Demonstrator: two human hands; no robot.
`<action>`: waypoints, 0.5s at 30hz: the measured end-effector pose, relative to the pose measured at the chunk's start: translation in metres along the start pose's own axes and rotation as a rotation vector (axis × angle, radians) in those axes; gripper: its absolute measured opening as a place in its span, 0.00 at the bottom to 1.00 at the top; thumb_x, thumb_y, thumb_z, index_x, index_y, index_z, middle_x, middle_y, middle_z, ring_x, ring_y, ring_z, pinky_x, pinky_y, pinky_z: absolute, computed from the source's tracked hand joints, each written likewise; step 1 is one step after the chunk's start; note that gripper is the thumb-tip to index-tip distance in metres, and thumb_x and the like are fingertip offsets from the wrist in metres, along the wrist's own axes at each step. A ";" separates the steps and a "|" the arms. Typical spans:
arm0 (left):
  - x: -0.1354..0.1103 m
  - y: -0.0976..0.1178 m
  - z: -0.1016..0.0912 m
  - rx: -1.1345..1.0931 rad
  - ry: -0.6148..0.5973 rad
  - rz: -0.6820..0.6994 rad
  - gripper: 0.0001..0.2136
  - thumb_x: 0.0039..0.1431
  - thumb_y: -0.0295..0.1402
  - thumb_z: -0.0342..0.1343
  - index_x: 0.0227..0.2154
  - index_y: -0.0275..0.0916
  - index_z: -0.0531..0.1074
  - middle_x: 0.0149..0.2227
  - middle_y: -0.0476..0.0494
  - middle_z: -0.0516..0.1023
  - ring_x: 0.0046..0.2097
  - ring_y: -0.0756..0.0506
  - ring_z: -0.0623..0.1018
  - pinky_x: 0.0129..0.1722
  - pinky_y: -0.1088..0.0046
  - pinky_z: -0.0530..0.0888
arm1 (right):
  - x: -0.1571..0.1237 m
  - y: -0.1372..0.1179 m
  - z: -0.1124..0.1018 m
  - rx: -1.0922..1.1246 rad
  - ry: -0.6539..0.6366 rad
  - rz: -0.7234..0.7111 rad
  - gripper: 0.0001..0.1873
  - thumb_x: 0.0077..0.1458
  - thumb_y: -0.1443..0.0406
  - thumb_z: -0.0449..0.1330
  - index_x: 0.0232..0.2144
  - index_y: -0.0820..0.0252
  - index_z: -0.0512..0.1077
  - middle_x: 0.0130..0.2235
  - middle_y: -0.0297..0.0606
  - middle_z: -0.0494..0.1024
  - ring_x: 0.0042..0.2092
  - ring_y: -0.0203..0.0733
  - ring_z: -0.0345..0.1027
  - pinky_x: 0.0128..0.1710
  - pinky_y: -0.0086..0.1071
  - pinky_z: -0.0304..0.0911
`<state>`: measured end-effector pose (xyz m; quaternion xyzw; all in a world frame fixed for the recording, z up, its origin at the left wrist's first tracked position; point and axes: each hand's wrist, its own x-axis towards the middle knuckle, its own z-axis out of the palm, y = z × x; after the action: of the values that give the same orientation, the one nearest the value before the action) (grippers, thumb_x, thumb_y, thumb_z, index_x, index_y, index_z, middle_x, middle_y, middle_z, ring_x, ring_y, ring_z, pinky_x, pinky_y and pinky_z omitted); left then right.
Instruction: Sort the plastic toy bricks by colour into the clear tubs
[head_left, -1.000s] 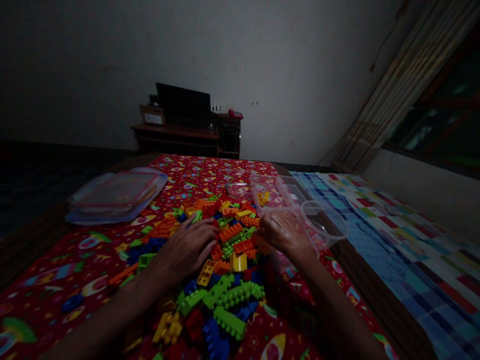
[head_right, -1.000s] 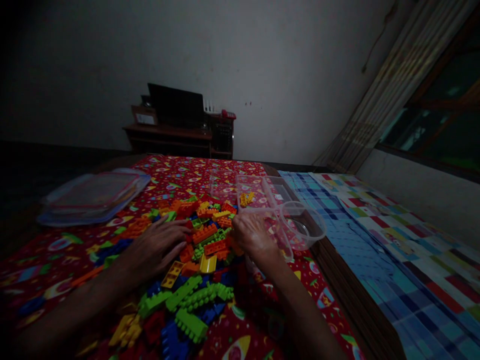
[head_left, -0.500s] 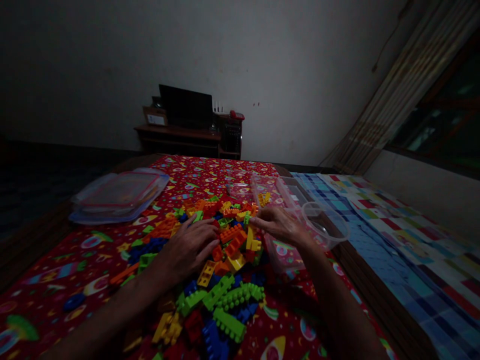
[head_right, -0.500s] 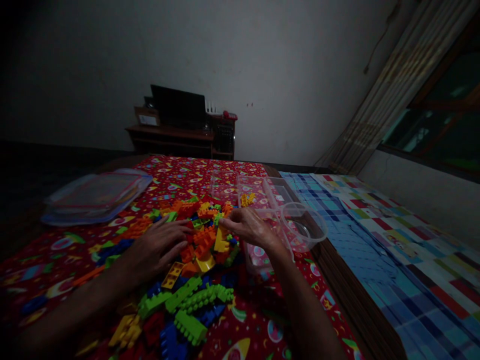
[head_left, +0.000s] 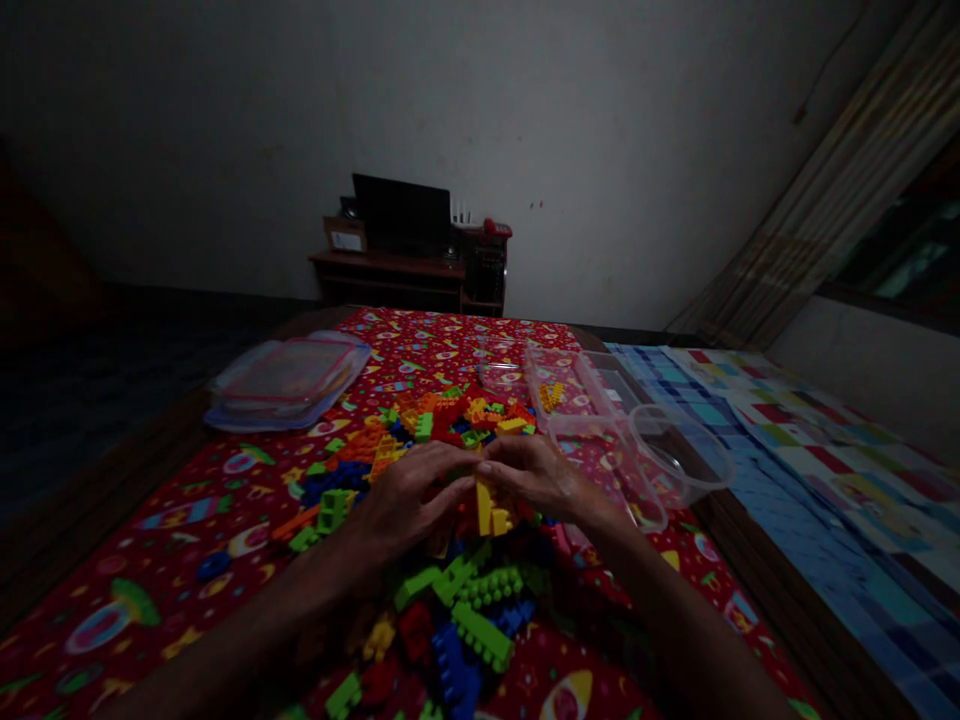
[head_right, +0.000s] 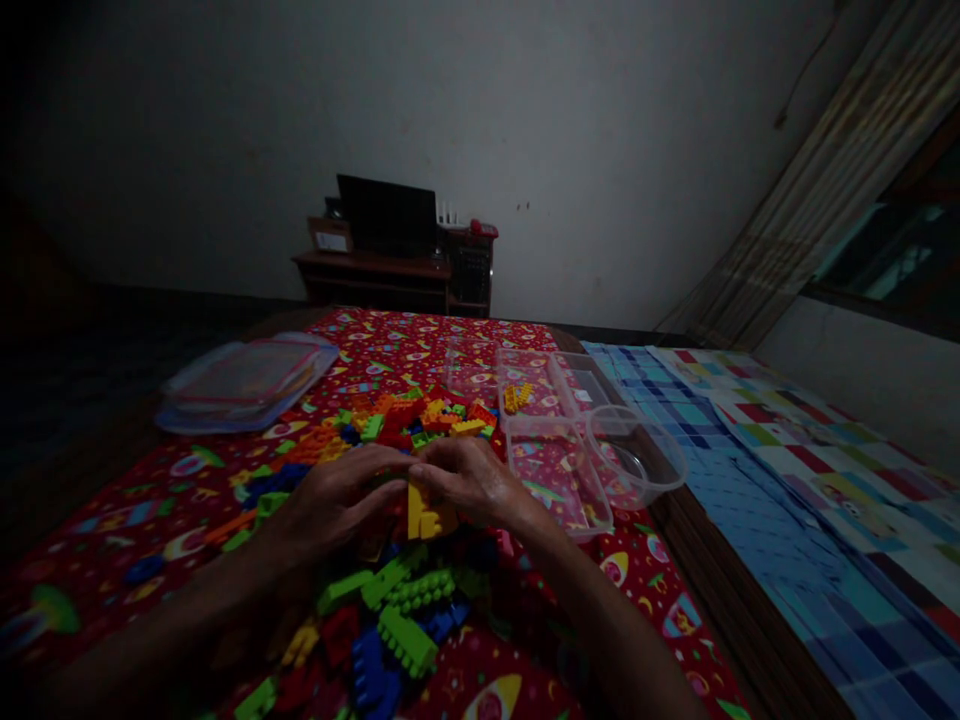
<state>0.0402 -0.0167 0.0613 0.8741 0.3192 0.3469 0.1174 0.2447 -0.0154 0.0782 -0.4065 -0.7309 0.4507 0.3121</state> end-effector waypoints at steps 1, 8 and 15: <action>0.001 -0.002 -0.001 -0.008 0.018 -0.023 0.12 0.65 0.37 0.47 0.44 0.42 0.74 0.41 0.45 0.80 0.43 0.45 0.79 0.44 0.70 0.75 | 0.000 0.000 -0.001 0.006 0.009 0.001 0.18 0.54 0.53 0.56 0.29 0.64 0.71 0.23 0.30 0.69 0.25 0.30 0.60 0.24 0.24 0.54; -0.001 0.004 -0.003 0.107 0.182 -0.041 0.12 0.64 0.41 0.48 0.41 0.41 0.71 0.44 0.42 0.77 0.48 0.43 0.76 0.49 0.65 0.72 | 0.005 -0.006 -0.006 0.208 0.248 0.089 0.19 0.47 0.51 0.61 0.25 0.62 0.68 0.22 0.30 0.68 0.24 0.31 0.62 0.24 0.26 0.57; -0.005 0.017 0.009 0.018 0.164 -0.312 0.23 0.57 0.53 0.50 0.46 0.41 0.62 0.41 0.42 0.78 0.42 0.40 0.79 0.40 0.63 0.76 | 0.002 -0.010 -0.002 0.353 0.240 0.036 0.19 0.48 0.55 0.63 0.39 0.62 0.73 0.30 0.33 0.75 0.29 0.33 0.69 0.30 0.28 0.66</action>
<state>0.0514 -0.0327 0.0587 0.7837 0.4624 0.3920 0.1355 0.2422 -0.0160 0.0879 -0.4093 -0.5908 0.5256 0.4552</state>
